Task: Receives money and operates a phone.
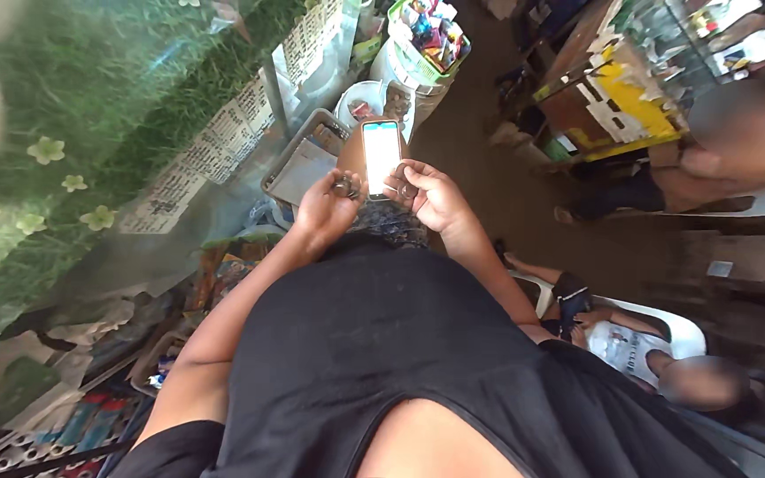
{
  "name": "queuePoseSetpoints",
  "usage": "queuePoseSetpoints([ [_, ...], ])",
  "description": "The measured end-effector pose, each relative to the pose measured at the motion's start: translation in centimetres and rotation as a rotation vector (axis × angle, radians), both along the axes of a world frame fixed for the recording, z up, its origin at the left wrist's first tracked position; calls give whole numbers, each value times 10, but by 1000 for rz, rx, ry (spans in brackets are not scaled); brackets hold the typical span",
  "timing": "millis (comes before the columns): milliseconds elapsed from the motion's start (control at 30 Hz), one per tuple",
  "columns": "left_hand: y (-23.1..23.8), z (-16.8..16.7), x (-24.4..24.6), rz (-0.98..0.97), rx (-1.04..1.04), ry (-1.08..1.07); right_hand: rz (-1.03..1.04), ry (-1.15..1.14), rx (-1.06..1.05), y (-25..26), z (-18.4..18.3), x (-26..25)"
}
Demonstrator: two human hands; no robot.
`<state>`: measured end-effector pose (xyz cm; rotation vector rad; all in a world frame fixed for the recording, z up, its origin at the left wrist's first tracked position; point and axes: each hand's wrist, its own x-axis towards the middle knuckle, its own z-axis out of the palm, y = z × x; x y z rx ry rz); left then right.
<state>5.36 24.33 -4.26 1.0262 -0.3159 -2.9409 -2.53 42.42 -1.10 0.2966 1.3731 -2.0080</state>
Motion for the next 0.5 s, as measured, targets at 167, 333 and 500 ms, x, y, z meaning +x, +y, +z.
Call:
queuePoseSetpoints([
  [167,1,1,1,-11,-5,2,30,27,-4,0,6,4],
  [333,3,-2,3,-8,5,16,256,107,62,-11,11,13],
  [500,6,0,7,-94,-38,152,430,764,513,-36,-2,23],
])
